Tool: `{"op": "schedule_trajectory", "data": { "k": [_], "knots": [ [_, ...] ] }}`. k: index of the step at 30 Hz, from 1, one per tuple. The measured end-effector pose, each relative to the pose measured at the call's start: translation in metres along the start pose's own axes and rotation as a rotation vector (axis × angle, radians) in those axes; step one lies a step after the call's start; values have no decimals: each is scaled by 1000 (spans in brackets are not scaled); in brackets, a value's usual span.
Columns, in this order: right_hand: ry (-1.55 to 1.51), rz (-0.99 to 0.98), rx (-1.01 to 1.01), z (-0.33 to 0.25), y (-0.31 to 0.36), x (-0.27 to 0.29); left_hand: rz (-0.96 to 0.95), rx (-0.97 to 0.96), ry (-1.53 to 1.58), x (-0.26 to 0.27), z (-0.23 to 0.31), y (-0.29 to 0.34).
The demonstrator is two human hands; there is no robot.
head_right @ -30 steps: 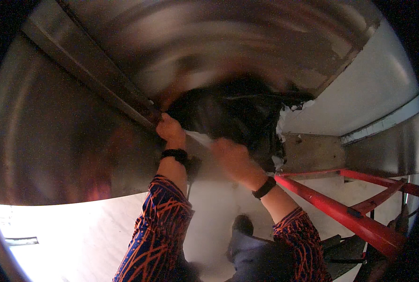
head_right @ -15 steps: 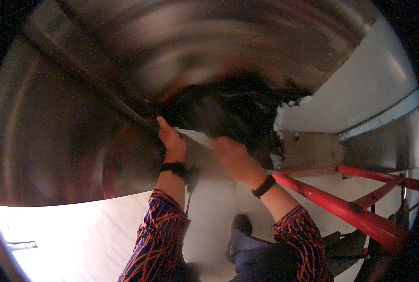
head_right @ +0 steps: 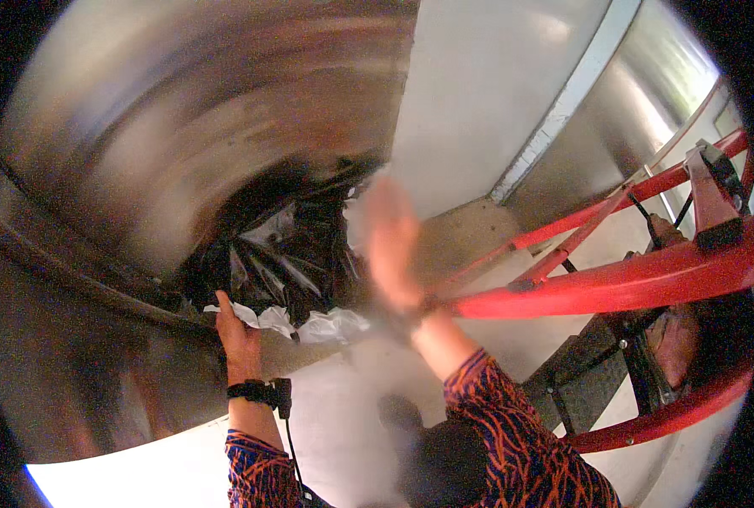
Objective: Clean and scrape residue from the exterior of elevator doors.
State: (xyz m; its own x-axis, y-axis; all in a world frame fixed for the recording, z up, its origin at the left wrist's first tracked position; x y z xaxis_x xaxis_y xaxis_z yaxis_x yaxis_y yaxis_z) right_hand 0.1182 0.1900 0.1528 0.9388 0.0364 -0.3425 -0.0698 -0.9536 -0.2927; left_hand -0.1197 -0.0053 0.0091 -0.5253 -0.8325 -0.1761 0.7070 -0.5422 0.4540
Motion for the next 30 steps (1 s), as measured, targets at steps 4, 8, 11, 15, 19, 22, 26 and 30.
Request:
{"op": "schedule_trajectory", "data": {
  "k": [4,8,11,15,19,22,26,30],
  "knots": [
    [51,-242,-218,109,-47,60,-148,25,486,-52,7,39],
    [-62,-409,-361,170,-29,61,-88,-156,377,-41,12,39],
    [-190,-309,-342,155,-19,58,-82,-3,423,-58,29,61],
    [-189,-331,-366,132,-25,59,-136,124,285,-79,27,37],
    [-208,-461,-569,44,11,-20,-112,-228,-274,-8,13,-14],
    [-42,-415,-621,75,-13,30,-201,143,338,-82,15,13],
    [10,-459,-330,41,-5,11,-158,37,303,-76,29,13],
    [159,-410,-618,51,-7,-3,-129,45,85,-52,13,-7]
  ]
}}
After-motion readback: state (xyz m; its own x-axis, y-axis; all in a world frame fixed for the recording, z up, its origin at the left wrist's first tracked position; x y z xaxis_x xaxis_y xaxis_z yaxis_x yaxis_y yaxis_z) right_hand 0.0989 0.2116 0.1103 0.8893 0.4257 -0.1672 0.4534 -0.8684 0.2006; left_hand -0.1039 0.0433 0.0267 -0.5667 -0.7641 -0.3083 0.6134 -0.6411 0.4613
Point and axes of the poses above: each hand's wrist, its own y-axis away from the middle knuckle, its own x-axis out of the back of the hand, z = x × y, the point moved 5 cm from there along -y, towards the middle knuckle, and after that the axes turned 14 degrees about -y, right-handed, at the moved point
